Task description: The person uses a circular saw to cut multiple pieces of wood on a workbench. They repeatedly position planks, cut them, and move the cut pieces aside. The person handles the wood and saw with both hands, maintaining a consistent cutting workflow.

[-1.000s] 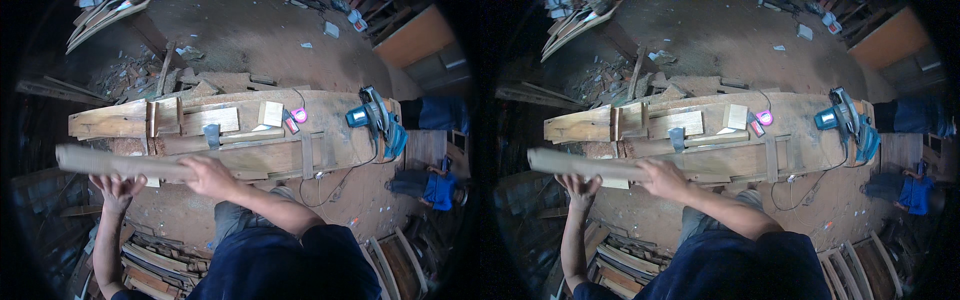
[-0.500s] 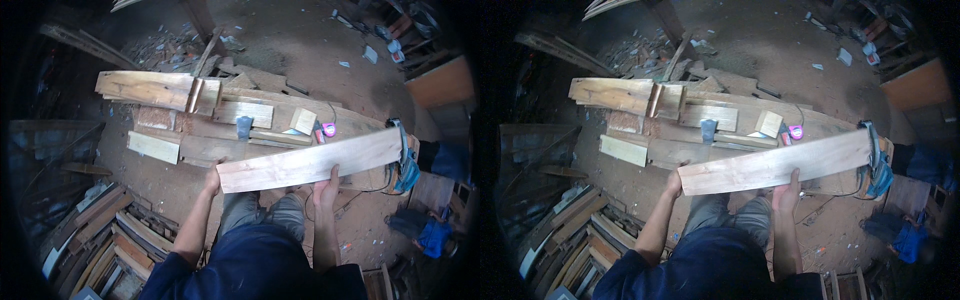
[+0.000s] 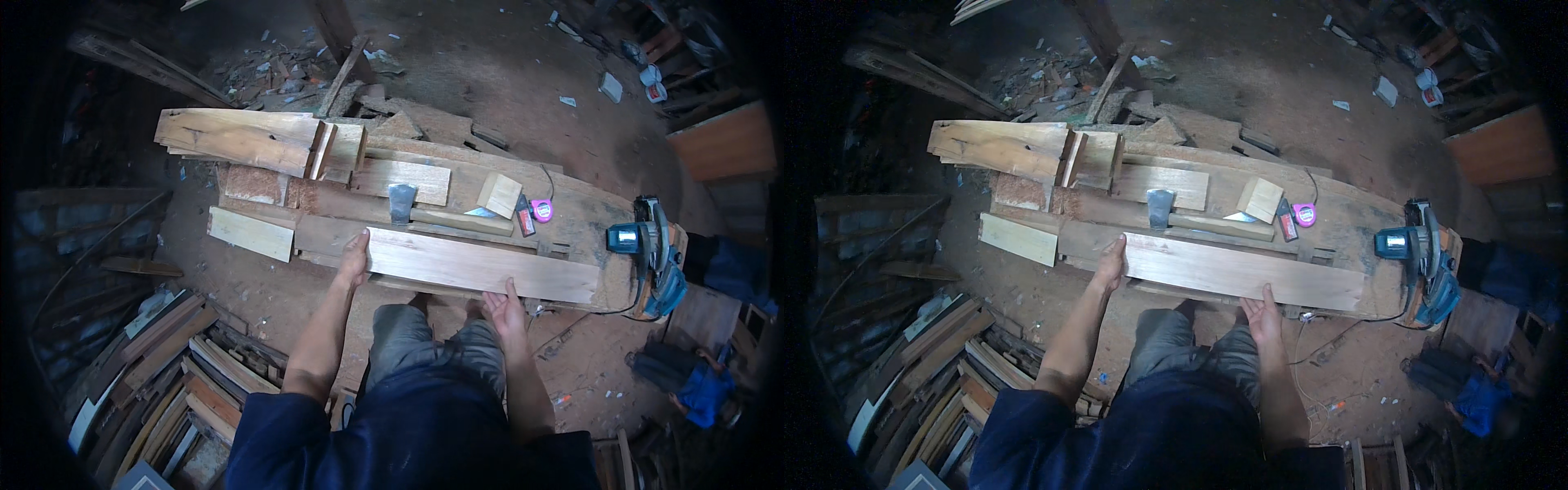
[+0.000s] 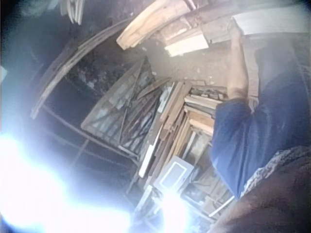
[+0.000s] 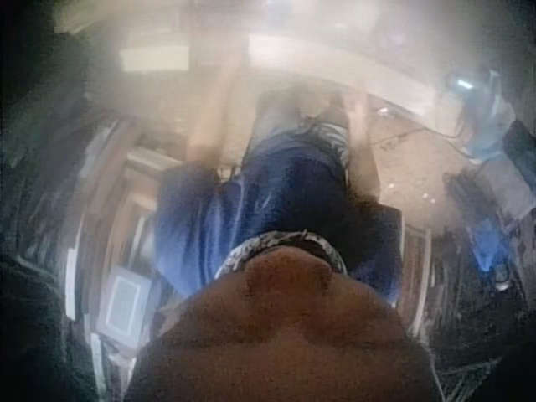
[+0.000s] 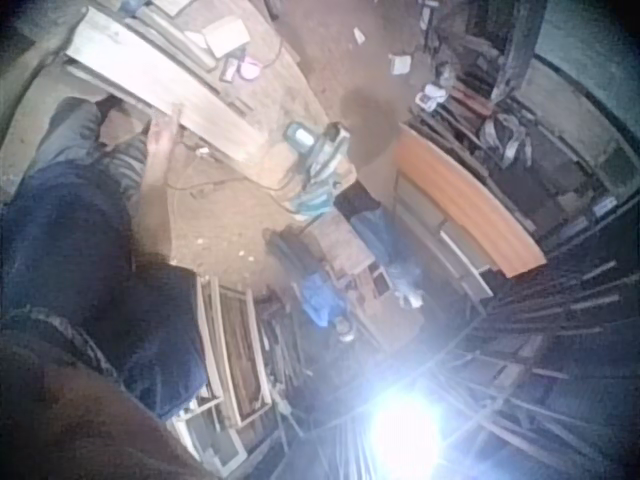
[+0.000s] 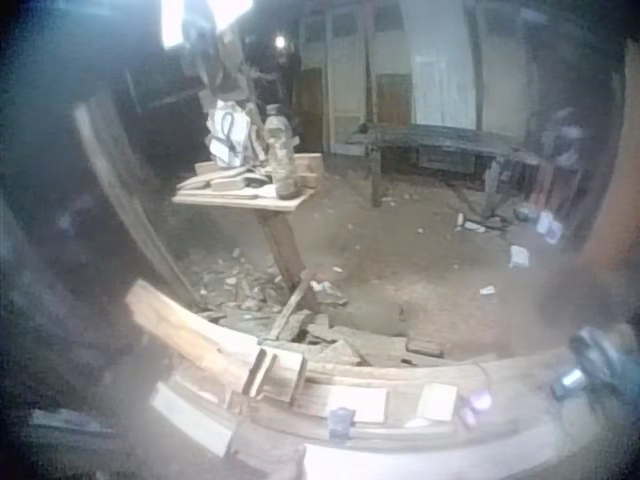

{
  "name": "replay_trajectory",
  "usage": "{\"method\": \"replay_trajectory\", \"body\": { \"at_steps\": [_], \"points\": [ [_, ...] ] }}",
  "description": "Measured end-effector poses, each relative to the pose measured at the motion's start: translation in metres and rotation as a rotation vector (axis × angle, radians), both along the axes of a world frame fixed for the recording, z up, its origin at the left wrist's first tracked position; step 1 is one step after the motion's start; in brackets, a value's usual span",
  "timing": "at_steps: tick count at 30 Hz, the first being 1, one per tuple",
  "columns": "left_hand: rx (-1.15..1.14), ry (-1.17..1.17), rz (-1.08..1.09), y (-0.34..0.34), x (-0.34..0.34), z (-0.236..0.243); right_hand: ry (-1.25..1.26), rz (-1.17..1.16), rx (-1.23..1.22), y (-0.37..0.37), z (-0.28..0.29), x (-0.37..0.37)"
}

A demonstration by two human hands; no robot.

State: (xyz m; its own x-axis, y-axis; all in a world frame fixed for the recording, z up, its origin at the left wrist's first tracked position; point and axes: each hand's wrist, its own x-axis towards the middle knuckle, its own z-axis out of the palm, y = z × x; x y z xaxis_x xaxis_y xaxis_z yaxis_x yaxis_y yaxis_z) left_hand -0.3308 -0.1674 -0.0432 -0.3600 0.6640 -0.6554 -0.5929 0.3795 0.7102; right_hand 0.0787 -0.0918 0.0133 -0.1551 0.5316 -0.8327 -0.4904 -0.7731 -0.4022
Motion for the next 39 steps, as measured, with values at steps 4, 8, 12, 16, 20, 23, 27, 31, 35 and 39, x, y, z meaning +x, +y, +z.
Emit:
{"method": "replay_trajectory", "body": {
  "at_steps": [4,8,12,16,20,23,27,31,35,39],
  "points": [
    [0.05,-0.022,0.088,0.002,0.0,-0.003,-0.164,0.195,-0.107,0.016,0.013,0.007],
    [-0.027,0.176,0.211,-0.027,0.001,-0.012,-0.2,0.178,-0.144,0.011,0.011,0.001],
    [-0.276,0.036,0.158,-0.049,0.02,-0.019,-0.201,0.347,-0.217,0.015,0.016,0.008],
    [-0.174,0.071,0.269,-0.056,0.025,-0.028,-0.785,0.934,0.252,0.029,0.055,-0.002],
    [-0.235,0.402,0.07,-0.034,0.014,-0.013,-1.429,1.352,0.983,0.058,0.085,0.017],
    [-0.239,0.481,0.01,-0.003,0.019,0.0,-1.489,1.644,0.912,0.087,0.085,0.04],
    [-0.445,0.677,-0.031,-0.037,-0.024,-0.045,-1.499,1.727,1.107,0.082,0.055,0.031],
    [-0.355,0.707,0.115,-0.08,-0.107,-0.015,-1.257,1.696,1.166,0.041,0.08,-0.04],
    [-0.201,0.705,0.269,-0.15,-0.227,0.02,-1.097,1.598,1.297,0.02,0.056,-0.136],
    [-0.238,0.676,0.226,-0.157,-0.239,0.034,-1.098,1.645,1.275,0.022,0.045,-0.153]
  ]
}}
